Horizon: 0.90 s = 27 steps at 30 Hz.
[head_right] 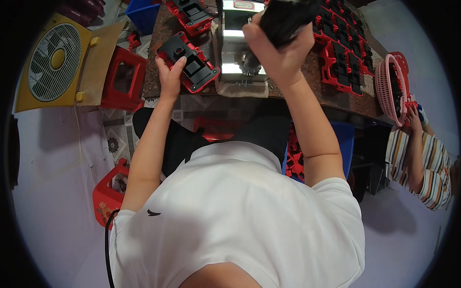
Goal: The person fastens components onto plastic casings using an electric screwdriver, arranges the assembled casings on the table, and handles a bag of screws.
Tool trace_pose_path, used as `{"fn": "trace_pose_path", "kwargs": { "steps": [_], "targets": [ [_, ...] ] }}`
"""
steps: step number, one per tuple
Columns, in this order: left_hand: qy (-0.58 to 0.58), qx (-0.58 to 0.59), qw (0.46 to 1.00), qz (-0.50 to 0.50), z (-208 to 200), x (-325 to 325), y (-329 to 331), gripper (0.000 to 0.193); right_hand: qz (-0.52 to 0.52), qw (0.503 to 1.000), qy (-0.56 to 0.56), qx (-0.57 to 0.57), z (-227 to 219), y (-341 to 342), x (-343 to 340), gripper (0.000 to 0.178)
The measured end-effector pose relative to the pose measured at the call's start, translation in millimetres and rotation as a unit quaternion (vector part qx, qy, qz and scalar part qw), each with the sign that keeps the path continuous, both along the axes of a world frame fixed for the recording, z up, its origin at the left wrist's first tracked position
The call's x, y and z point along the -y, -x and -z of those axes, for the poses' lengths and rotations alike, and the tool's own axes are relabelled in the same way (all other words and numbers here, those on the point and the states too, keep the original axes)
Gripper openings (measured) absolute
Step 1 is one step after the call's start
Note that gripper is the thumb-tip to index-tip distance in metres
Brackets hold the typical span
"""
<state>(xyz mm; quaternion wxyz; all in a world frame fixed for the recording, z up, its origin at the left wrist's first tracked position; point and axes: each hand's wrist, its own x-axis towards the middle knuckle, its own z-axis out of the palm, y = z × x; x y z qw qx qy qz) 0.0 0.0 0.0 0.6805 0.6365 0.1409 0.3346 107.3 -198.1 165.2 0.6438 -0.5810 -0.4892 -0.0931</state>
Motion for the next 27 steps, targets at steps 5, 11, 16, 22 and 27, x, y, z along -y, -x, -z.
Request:
{"fn": "trace_pose_path", "kwargs": {
  "steps": [5, 11, 16, 22, 27],
  "targets": [
    [0.028, 0.011, 0.999, 0.019, -2, 4, -1, 0.049, -0.006, 0.999, -0.033, 0.002, 17, 0, 8, 0.041],
    [0.035, 0.014, 0.999, 0.016, -1, -3, -1, 0.050, -0.005, 0.976, 0.038, -0.216, -18, -12, -21, 0.029],
    [0.032, 0.000, 0.999, 0.017, -4, -1, 0, 0.053, -0.074, 0.976, -0.115, -0.170, -46, -10, -66, 0.027],
    [0.081, -0.025, 0.996, 0.021, -18, 5, 3, 0.058, -0.079, 0.965, -0.250, -0.033, -26, -15, -144, 0.023],
    [0.048, -0.037, 0.998, 0.023, -8, -2, 1, 0.061, -0.029, 0.982, -0.182, -0.031, -11, -19, -159, 0.023]
  ]
}}
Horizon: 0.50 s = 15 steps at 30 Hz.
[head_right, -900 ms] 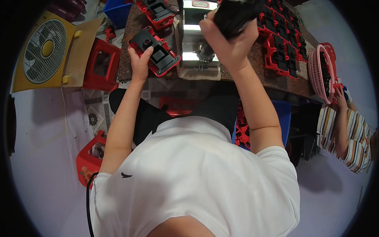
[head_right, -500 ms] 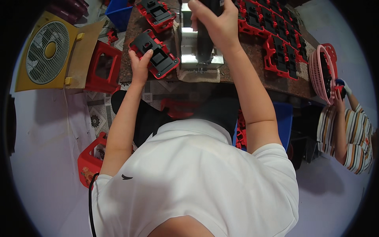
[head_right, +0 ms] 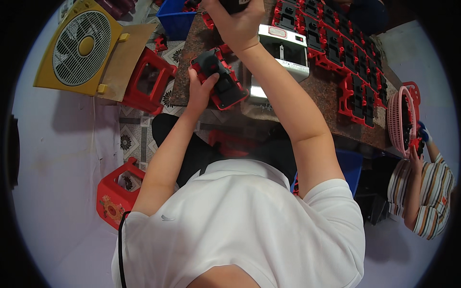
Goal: The person fastens components onto plastic casings using an electric screwdriver, arranges the assembled casings on the table, and handles a bag of screws.
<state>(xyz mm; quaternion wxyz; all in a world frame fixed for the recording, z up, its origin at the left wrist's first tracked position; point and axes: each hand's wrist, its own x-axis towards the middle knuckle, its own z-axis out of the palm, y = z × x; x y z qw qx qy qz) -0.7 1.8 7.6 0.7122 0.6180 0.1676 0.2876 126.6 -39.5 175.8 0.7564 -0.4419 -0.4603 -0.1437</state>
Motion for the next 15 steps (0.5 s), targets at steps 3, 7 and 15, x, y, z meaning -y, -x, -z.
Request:
{"fn": "trace_pose_path", "kwargs": {
  "steps": [3, 7, 15],
  "targets": [
    [0.048, 0.033, 0.998, 0.017, 2, 1, -1, 0.061, -0.018, 0.999, -0.006, -0.041, 2, -1, -4, 0.024],
    [0.016, 0.024, 1.000, 0.005, -2, 2, 1, 0.062, -0.011, 1.000, 0.002, 0.011, -7, 0, -14, 0.023],
    [0.030, 0.014, 0.999, -0.001, -12, 8, 1, 0.062, 0.016, 0.996, 0.076, 0.053, -10, 5, -13, 0.025]
  ]
}}
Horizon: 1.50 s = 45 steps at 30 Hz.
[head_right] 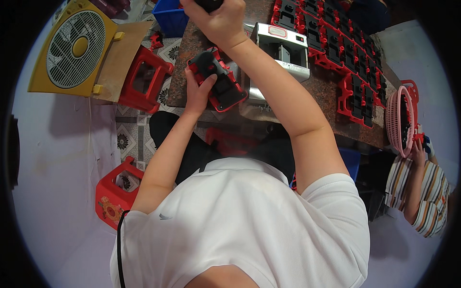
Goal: The person fastens components onto plastic casings using an electric screwdriver, arranges the assembled casings on the table, and handles a bag of screws.
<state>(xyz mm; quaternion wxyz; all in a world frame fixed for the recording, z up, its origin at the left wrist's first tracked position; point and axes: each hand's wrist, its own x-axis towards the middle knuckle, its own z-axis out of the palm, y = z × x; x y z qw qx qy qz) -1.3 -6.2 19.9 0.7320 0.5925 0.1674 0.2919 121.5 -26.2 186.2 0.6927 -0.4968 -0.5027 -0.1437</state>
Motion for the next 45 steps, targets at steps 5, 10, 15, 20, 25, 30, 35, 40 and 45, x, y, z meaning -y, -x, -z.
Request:
{"fn": "trace_pose_path", "kwargs": {
  "steps": [5, 10, 15, 20, 25, 30, 35, 40, 45],
  "targets": [
    [0.013, 0.021, 1.000, 0.015, 4, 0, -4, 0.061, -0.053, 0.997, 0.003, -0.055, 1, -3, 29, 0.024],
    [-0.014, 0.026, 1.000, -0.006, 13, -6, 1, 0.054, -0.054, 0.974, 0.112, -0.192, -22, 8, 119, 0.024],
    [-0.035, 0.014, 0.999, 0.001, 9, -4, -3, 0.051, -0.006, 0.992, 0.126, -0.031, 21, 3, 174, 0.045],
    [-0.049, 0.006, 0.999, -0.001, 11, -3, -3, 0.050, 0.013, 0.993, 0.078, -0.084, 34, 12, 175, 0.042],
    [-0.045, 0.014, 0.999, -0.010, 16, -4, -1, 0.051, -0.027, 0.964, 0.155, -0.214, 9, 4, 156, 0.030],
    [-0.048, 0.010, 0.999, -0.006, 14, -4, 0, 0.052, -0.032, 0.984, 0.115, -0.130, 4, 9, 144, 0.025],
    [-0.035, 0.023, 0.999, -0.002, 13, -2, -2, 0.051, -0.018, 0.991, 0.131, -0.036, 31, 20, 171, 0.045],
    [-0.065, 0.009, 0.998, -0.009, 9, -4, 0, 0.048, 0.015, 0.995, 0.098, -0.022, 39, 20, 178, 0.041],
    [-0.051, 0.028, 0.998, -0.009, 15, -7, -2, 0.047, 0.024, 0.946, 0.133, -0.295, 4, -9, 144, 0.024]
  ]
}}
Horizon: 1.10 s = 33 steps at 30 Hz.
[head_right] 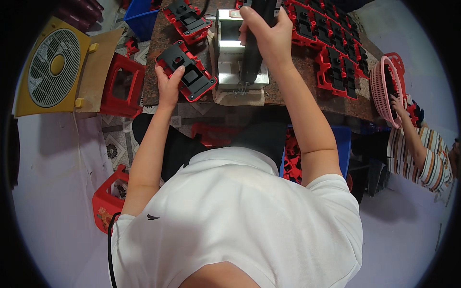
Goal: The person fastens components onto plastic casings using an electric screwdriver, arranges the assembled casings on the table, and handles a bag of screws.
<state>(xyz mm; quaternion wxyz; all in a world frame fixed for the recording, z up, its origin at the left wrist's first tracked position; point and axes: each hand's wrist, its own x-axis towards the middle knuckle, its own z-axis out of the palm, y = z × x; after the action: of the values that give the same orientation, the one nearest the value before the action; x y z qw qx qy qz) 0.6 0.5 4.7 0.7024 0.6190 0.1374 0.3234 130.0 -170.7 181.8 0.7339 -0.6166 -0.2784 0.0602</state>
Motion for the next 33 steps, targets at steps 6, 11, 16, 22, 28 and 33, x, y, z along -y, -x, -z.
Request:
{"fn": "trace_pose_path", "kwargs": {
  "steps": [6, 11, 16, 22, 28, 33],
  "targets": [
    [0.029, 0.004, 1.000, 0.004, 2, -1, -1, 0.053, -0.041, 0.984, -0.170, 0.034, -29, 22, -49, 0.027],
    [0.048, -0.031, 0.998, 0.011, -7, 1, 4, 0.058, -0.049, 0.934, -0.247, 0.252, -17, 33, -117, 0.023],
    [0.033, -0.013, 0.999, -0.008, -6, 3, 3, 0.063, -0.057, 0.942, -0.224, 0.243, 5, 35, -149, 0.020],
    [-0.063, -0.030, 0.997, -0.039, -12, 1, 4, 0.065, -0.078, 0.962, -0.206, 0.164, 19, 32, -159, 0.033],
    [-0.022, -0.037, 0.999, -0.031, -18, -1, 5, 0.064, -0.081, 0.973, -0.139, 0.164, 19, 37, -175, 0.038],
    [-0.059, -0.046, 0.996, -0.041, -25, -1, 5, 0.067, -0.072, 0.975, -0.122, 0.169, 22, 35, -177, 0.038]
  ]
}}
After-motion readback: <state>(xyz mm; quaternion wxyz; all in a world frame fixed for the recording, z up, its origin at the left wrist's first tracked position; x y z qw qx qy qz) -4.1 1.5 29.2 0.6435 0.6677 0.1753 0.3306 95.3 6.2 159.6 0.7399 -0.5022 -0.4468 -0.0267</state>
